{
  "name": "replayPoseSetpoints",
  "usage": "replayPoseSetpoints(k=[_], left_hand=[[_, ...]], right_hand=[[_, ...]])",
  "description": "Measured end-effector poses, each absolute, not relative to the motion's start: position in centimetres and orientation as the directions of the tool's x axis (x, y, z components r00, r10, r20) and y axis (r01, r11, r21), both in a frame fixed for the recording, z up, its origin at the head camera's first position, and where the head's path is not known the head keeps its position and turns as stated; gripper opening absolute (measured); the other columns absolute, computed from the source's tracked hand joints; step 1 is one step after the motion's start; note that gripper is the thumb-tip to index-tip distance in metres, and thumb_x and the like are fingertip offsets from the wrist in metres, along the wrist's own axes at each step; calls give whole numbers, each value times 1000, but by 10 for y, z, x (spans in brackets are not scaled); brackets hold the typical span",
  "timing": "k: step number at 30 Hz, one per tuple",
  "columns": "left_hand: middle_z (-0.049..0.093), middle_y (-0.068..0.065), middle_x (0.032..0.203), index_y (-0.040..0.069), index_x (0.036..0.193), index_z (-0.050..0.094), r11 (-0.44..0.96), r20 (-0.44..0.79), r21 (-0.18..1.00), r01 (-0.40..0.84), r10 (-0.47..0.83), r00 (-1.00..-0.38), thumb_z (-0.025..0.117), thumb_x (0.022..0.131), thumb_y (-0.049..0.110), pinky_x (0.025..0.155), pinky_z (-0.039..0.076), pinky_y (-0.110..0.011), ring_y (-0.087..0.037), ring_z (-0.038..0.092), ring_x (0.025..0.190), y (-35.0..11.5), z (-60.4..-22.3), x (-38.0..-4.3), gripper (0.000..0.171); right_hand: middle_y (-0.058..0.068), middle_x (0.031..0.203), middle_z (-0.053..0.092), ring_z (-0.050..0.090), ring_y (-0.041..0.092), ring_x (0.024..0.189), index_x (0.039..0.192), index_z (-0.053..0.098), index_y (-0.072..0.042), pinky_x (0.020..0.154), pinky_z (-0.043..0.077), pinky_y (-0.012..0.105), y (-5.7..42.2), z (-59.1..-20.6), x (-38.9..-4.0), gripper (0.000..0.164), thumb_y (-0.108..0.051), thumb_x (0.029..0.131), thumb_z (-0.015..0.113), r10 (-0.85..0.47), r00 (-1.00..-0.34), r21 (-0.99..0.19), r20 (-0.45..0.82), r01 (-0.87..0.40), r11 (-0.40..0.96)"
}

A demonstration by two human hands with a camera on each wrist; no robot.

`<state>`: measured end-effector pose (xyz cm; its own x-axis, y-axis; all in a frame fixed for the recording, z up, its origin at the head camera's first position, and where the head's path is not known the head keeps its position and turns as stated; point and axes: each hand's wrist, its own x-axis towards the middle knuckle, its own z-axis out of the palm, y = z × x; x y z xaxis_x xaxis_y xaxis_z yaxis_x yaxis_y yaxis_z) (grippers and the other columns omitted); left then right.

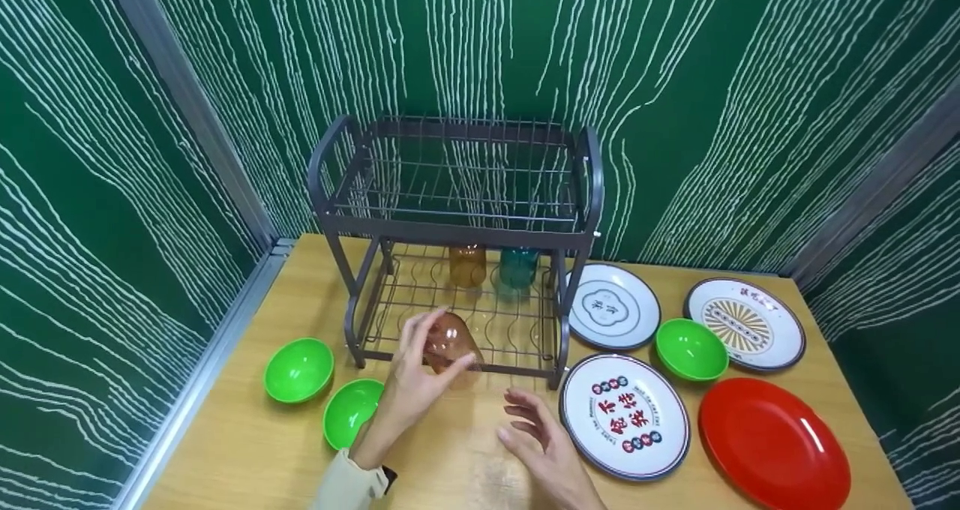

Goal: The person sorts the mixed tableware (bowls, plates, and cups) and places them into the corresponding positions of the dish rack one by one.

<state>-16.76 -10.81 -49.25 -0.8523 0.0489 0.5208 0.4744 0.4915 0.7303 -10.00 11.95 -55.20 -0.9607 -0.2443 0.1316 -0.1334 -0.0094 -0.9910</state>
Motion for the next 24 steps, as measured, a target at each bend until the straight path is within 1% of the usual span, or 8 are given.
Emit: replayPoseSetpoints(k=[4,8,11,15,18,21,24], left_hand=[[49,-16,135,13,144,52,507,525,736,448,-12,-851,87,84,32,96,56,-51,-34,59,119,-114,-486,-184,73],[48,-19,134,9,141,51,523,519,742,420,-52,-853,88,83,29,95,56,-54,-37,58,119,-117,-479,-197,72],[46,-21,134,7,140,50,526,499,753,395,-66,-864,88,83,28,99,53,-56,-39,56,121,-118,-475,-207,72],[45,-22,135,5,141,47,535,478,763,363,-88,-874,88,84,26,103,50,-57,-42,54,124,-118,-470,-222,73],[44,-23,134,2,141,47,551,485,756,354,-109,-868,88,83,25,102,51,-57,-43,54,124,-120,-469,-234,75],[44,-24,134,0,141,46,566,495,748,346,-130,-859,88,83,25,100,53,-56,-43,54,123,-123,-468,-245,75],[43,-25,134,1,141,46,584,498,742,330,-150,-854,88,83,24,99,53,-56,-44,55,123,-126,-468,-256,75]], right_hand=[[16,142,53,49,38,131,145,47,2,109,46,37,123,-554,-98,55,-8,96,70,-238,-964,-993,116,-113,-23],[15,142,54,49,39,132,145,48,0,111,45,37,127,-556,-95,56,-10,96,71,-223,-972,-997,77,-77,-11],[14,141,55,49,40,132,145,49,-2,112,44,38,132,-556,-94,55,-14,96,72,-206,-978,-999,42,-45,7],[18,140,56,50,41,132,143,51,-1,111,45,39,140,-557,-92,53,-15,96,73,-174,-984,-999,22,-28,32],[22,140,55,51,41,130,141,51,0,110,46,37,148,-558,-90,53,-15,96,73,-139,-990,-999,9,-16,47],[23,140,56,52,38,131,140,53,-1,110,46,33,156,-557,-87,53,-17,95,75,-91,-995,-998,-35,31,47],[22,139,57,53,36,130,139,54,-1,110,46,32,165,-556,-85,51,-16,95,75,-39,-998,-997,-58,56,54]])
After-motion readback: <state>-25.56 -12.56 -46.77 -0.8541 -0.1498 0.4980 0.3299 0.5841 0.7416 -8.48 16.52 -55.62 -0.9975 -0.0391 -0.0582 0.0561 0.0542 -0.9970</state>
